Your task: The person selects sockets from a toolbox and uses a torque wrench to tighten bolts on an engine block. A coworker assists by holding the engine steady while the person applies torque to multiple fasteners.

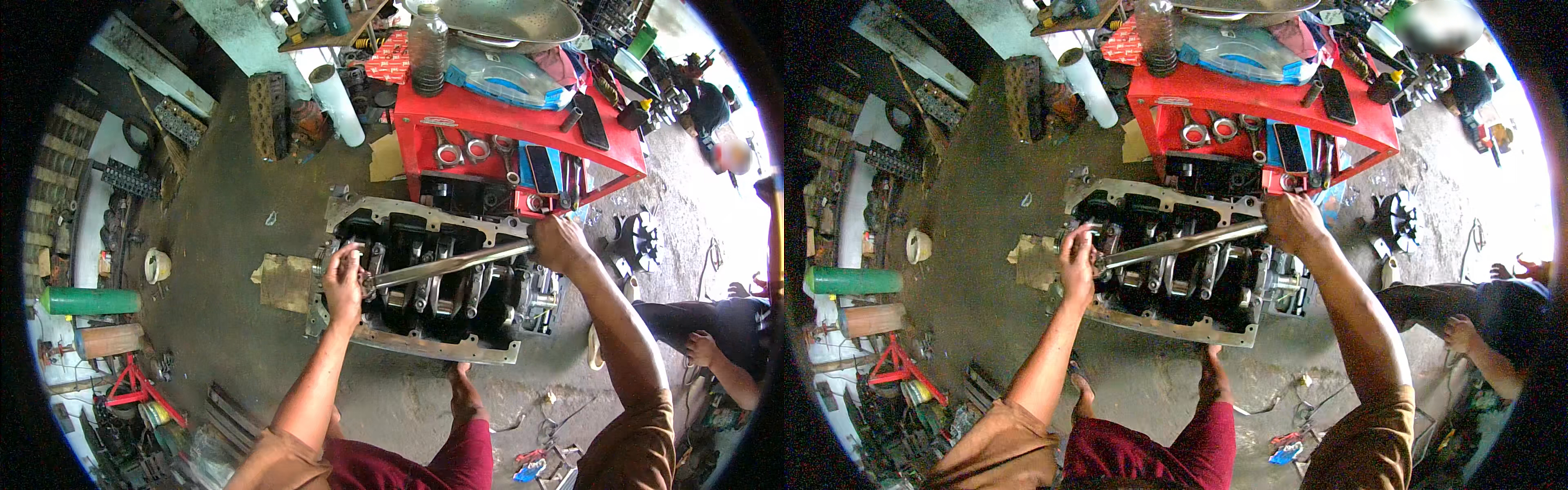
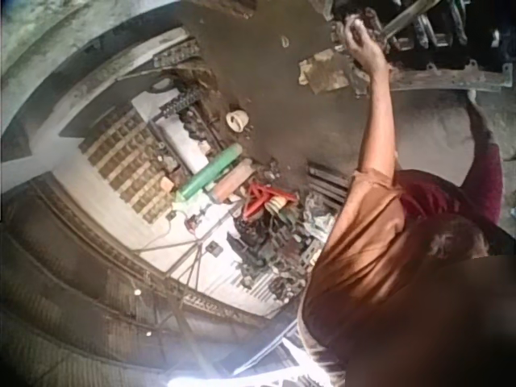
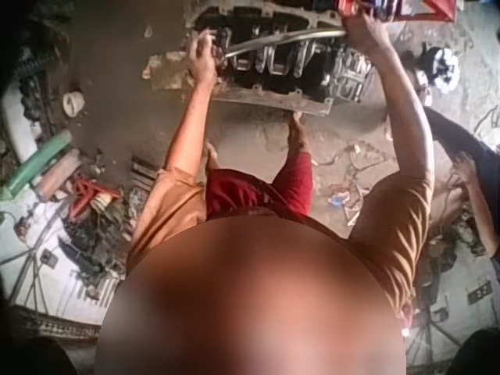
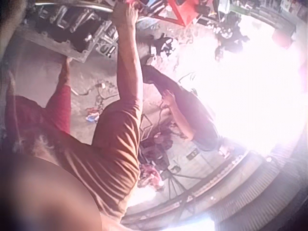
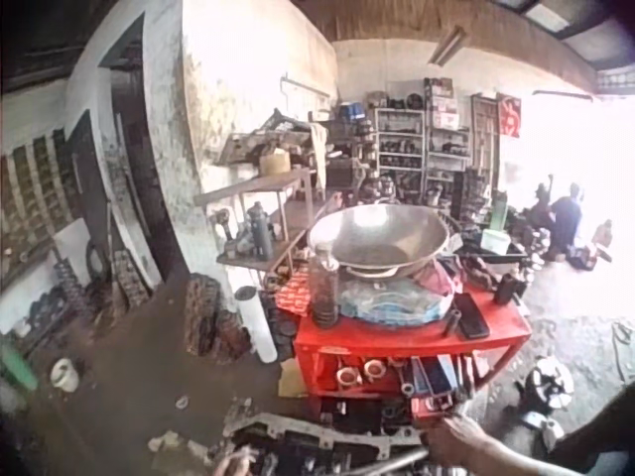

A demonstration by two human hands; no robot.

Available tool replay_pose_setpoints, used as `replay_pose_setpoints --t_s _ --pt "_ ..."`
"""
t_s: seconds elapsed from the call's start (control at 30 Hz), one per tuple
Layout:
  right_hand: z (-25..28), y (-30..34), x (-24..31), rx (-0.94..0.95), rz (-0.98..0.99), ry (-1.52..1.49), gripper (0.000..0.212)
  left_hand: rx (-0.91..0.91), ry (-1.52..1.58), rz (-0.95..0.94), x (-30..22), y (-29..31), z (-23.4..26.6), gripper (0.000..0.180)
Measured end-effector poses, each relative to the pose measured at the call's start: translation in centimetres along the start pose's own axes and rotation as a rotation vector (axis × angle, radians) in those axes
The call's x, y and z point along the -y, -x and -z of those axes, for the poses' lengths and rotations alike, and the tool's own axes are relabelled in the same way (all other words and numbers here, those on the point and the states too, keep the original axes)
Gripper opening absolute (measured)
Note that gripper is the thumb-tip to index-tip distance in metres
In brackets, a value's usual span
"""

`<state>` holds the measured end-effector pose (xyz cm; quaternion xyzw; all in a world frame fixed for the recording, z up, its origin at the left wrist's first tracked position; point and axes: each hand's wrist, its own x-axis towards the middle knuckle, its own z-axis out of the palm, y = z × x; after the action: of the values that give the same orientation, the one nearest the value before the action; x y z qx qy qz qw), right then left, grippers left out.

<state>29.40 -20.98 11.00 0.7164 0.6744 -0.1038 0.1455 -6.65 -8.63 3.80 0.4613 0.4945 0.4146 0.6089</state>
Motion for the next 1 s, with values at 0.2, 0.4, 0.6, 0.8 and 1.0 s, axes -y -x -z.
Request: replay_pose_setpoints --t_s 0.2,0.4,0.6,0.8,1.0 --pt "-2.6 7.8 3.1 0.437 -0.056 -0.196 0.05 0.116 -0.124 -0.142 2.2 -0.9 0.6 0.019" --pt "-5.7 19.4 15.8 0.071 -0.475 -0.503 0.033 0.305 -0.119 -0.031 2.0 -0.4 1.5 0.022" --pt "-9.0 18.8 20.3 -0.333 -0.825 -0.269 0.023 -0.028 -0.023 -0.116 3.0 -0.1 -0.3 0.039" --pt "-8.6 19.2 23.6 -0.516 -0.912 -0.139 0.014 0.031 0.015 -0.1 2.6 -0.5 -0.5 0.049" --pt "-9.2 20.2 27.1 -0.435 -1.046 -0.223 0.019 0.133 -0.027 -0.139 2.9 -0.9 -0.1 0.046"
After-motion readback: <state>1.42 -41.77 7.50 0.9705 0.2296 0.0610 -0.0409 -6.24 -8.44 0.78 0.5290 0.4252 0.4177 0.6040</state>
